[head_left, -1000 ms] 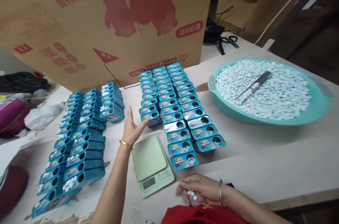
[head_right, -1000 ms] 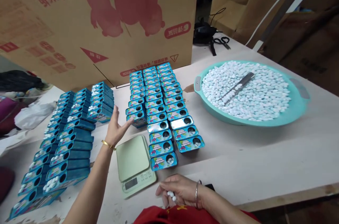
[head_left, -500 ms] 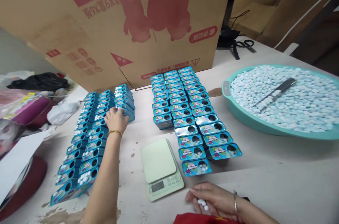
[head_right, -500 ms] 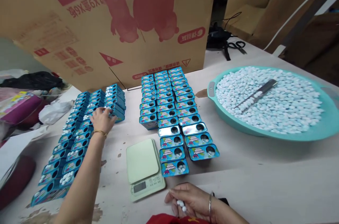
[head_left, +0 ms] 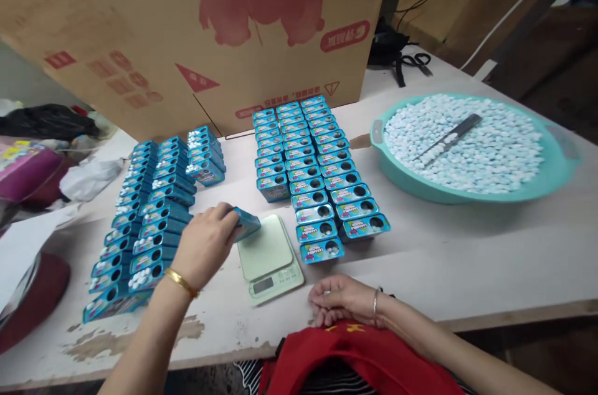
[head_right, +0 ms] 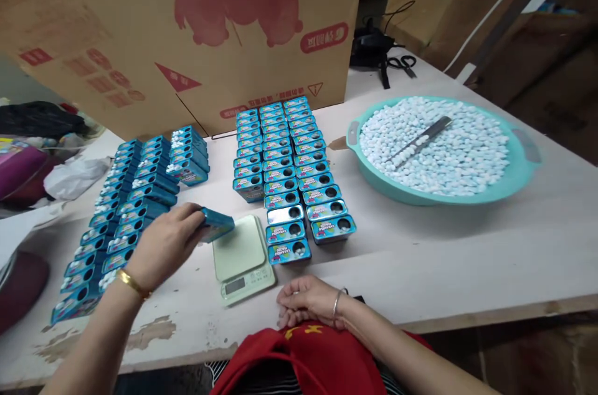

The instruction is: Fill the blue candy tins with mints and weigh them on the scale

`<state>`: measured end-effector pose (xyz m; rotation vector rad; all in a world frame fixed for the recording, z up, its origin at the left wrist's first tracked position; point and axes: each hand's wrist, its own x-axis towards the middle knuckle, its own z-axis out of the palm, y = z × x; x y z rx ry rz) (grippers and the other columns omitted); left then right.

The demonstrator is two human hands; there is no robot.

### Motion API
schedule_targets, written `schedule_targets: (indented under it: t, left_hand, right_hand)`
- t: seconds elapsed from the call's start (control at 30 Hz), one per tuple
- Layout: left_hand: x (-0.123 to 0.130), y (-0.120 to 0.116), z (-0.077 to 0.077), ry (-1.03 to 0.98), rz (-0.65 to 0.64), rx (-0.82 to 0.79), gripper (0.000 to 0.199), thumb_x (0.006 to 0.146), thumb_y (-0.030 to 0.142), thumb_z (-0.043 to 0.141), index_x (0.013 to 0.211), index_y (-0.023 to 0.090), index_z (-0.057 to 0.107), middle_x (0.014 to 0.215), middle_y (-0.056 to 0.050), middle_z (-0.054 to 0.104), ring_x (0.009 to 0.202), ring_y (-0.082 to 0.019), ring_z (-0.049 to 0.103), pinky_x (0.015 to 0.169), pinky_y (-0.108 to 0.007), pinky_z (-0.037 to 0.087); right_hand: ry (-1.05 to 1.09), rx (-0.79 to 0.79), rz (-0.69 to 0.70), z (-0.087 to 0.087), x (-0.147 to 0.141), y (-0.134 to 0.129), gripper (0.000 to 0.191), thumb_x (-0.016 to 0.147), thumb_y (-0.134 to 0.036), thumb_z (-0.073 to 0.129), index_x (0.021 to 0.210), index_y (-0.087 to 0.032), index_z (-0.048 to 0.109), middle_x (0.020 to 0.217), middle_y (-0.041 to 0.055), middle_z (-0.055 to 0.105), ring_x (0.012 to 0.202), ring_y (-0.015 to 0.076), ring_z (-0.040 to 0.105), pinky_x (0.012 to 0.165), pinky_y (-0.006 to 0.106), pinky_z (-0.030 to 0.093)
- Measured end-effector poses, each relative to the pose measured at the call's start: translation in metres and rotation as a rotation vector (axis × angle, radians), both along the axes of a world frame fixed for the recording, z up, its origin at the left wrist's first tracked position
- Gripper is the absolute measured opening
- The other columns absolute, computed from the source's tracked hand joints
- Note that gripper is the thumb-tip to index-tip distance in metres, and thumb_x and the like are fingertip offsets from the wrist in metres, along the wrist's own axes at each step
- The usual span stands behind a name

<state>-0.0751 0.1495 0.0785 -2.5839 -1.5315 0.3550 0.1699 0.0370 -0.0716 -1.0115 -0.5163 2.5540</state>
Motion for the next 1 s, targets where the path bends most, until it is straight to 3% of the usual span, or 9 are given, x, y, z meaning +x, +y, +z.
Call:
schedule_targets:
  t: [0.1,0.2,0.33,0.43,0.5,0.6,0.77,0.87,1.0]
  left_hand:
    - [0.026,-0.02,-0.009,0.013,-0.035,-0.091,0.022,0.091,0.033,0.042,0.087,0.02,0.059,0.097,-0.007,0.059,0.084,-0.02,0.057,0.072,-0.033,0.044]
    - [0.033,-0.023,-0.021,-0.023,-0.057,-0.115,0.017,0.089,0.032,0.047,0.087,0.02,0.059,0.096,-0.007,0.06,0.085,-0.02,0.057,0.073,-0.033,0.044]
    - [0.016,-0.029,-0.018,-0.335,-0.061,0.0,0.027,0.086,0.044,0.051,0.097,0.02,0.056,0.106,-0.008,0.06,0.096,-0.021,0.058,0.083,-0.035,0.046]
    - [-0.01,-0.045,-0.021,-0.636,0.109,0.209,0.035,0.085,0.048,0.051,0.104,0.019,0.054,0.104,-0.007,0.061,0.098,-0.02,0.058,0.088,-0.034,0.046]
    - [-0.03,-0.06,-0.037,-0.766,0.29,0.29,0.034,0.084,0.047,0.053,0.102,0.018,0.055,0.096,-0.005,0.062,0.09,-0.017,0.06,0.083,-0.032,0.048]
    - [-0.058,-0.086,-0.082,-0.862,0.502,0.248,0.035,0.083,0.049,0.052,0.096,0.017,0.057,0.09,-0.005,0.064,0.081,-0.016,0.061,0.076,-0.031,0.05]
    - [-0.075,-0.125,-0.153,-0.871,0.606,0.176,0.036,0.084,0.046,0.05,0.101,0.016,0.056,0.097,-0.009,0.062,0.091,-0.02,0.059,0.085,-0.037,0.049]
    - [-0.069,-0.136,-0.168,-0.816,0.584,0.221,0.032,0.085,0.041,0.05,0.103,0.016,0.057,0.106,-0.011,0.058,0.104,-0.024,0.054,0.094,-0.042,0.044]
    - [-0.061,-0.138,-0.173,-0.711,0.565,0.284,0.029,0.087,0.036,0.048,0.105,0.016,0.058,0.107,-0.012,0.057,0.105,-0.025,0.052,0.092,-0.044,0.042]
  right_hand:
    - [-0.059,0.054,-0.024,0.006,0.002,-0.005,0.046,0.056,-0.044,0.082,0.073,-0.008,0.059,0.064,0.0047,0.065,0.053,0.008,0.059,0.058,0.02,0.043]
    - [-0.066,0.021,-0.051,0.014,0.01,-0.01,0.048,0.051,-0.036,0.085,0.081,-0.008,0.059,0.071,0.0071,0.069,0.06,0.0091,0.062,0.066,0.022,0.046]
    - [-0.057,0.011,-0.074,0.025,0.023,-0.017,0.048,0.054,-0.033,0.085,0.087,-0.009,0.059,0.08,0.0079,0.069,0.073,0.0124,0.067,0.074,0.024,0.047]
    - [-0.071,0.086,-0.043,0.034,0.027,-0.02,0.042,0.062,-0.039,0.08,0.082,-0.009,0.059,0.073,0.0064,0.068,0.061,0.009,0.063,0.059,0.019,0.044]
    - [-0.104,0.143,-0.023,0.041,0.027,-0.022,0.039,0.066,-0.041,0.077,0.079,-0.008,0.06,0.065,0.0038,0.065,0.05,0.0042,0.054,0.049,0.016,0.036]
    - [-0.177,0.213,0.007,0.056,0.026,-0.019,0.039,0.069,-0.042,0.074,0.084,-0.009,0.06,0.061,0.0019,0.064,0.048,0.0028,0.049,0.049,0.016,0.033]
    - [-0.231,0.424,0.145,0.082,0.02,0.004,0.042,0.073,-0.046,0.069,0.094,-0.01,0.059,0.064,0.0021,0.066,0.05,0.0063,0.053,0.054,0.022,0.039]
    - [-0.272,0.576,0.197,0.094,0.011,0.025,0.041,0.075,-0.044,0.067,0.097,-0.009,0.059,0.056,-0.0025,0.059,0.046,0.0052,0.047,0.049,0.021,0.036]
    - [-0.41,0.834,0.2,0.112,-0.014,0.056,0.022,0.083,-0.03,0.058,0.091,-0.01,0.059,0.052,-0.0057,0.052,0.047,0.0053,0.046,0.05,0.019,0.034]
